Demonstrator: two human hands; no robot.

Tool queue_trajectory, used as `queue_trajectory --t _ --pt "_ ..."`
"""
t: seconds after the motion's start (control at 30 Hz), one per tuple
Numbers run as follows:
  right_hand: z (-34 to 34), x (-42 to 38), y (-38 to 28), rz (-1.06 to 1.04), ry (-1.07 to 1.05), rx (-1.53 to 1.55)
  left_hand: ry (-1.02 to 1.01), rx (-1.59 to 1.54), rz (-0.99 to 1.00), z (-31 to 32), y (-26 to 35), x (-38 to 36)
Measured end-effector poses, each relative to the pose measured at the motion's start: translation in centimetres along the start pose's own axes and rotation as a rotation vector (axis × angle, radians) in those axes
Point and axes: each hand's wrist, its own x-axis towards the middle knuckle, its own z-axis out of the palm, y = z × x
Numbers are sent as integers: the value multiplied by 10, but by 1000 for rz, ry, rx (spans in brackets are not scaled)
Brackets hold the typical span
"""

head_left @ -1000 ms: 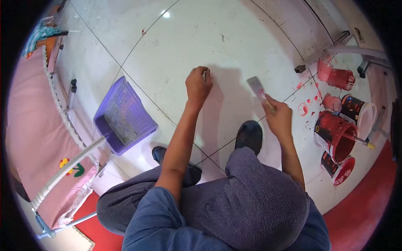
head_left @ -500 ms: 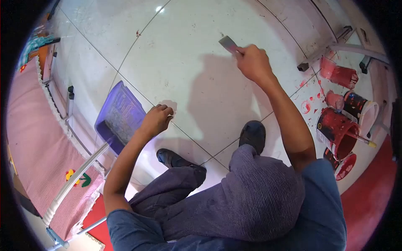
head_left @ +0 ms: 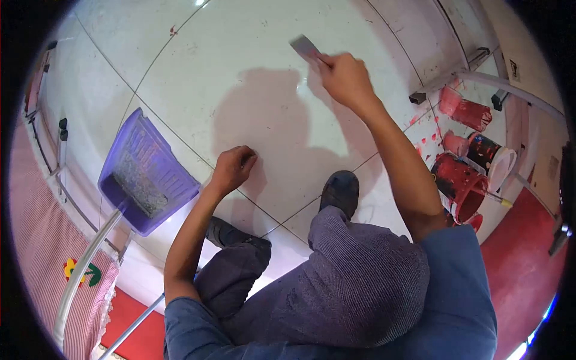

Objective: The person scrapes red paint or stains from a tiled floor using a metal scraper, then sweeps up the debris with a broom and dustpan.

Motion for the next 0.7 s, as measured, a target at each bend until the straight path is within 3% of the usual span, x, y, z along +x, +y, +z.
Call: queue_trajectory --t 0.07,0.17,0.27,0.4,0.47,0.5,0.53,0.67,0.7 --pt "16 12 0 -10 81 7 10 56 50 -1 0 -3" --pt "4 -44 8 22 54 97 -38 -4 -85 -12 5 -15" --pt "5 -15 0 31 52 87 551 305 -45 -5 -5 -18" --pt "-1 -27 -13 -9 -30 -71 790 406 -613 16 -38 4" --pt "24 -57 24 -230 128 65 847 476 -738 29 -33 35" --pt "22 -49 12 -186 97 46 834 449 -633 40 -22 55" --pt "18 -45 -3 -127 67 28 692 430 -537 39 9 71" --pt "9 -40 -22 -34 -76 -154 591 99 140 19 40 113" --pt "9 -62 -11 -16 -116 -161 732 248 75 10 25 108"
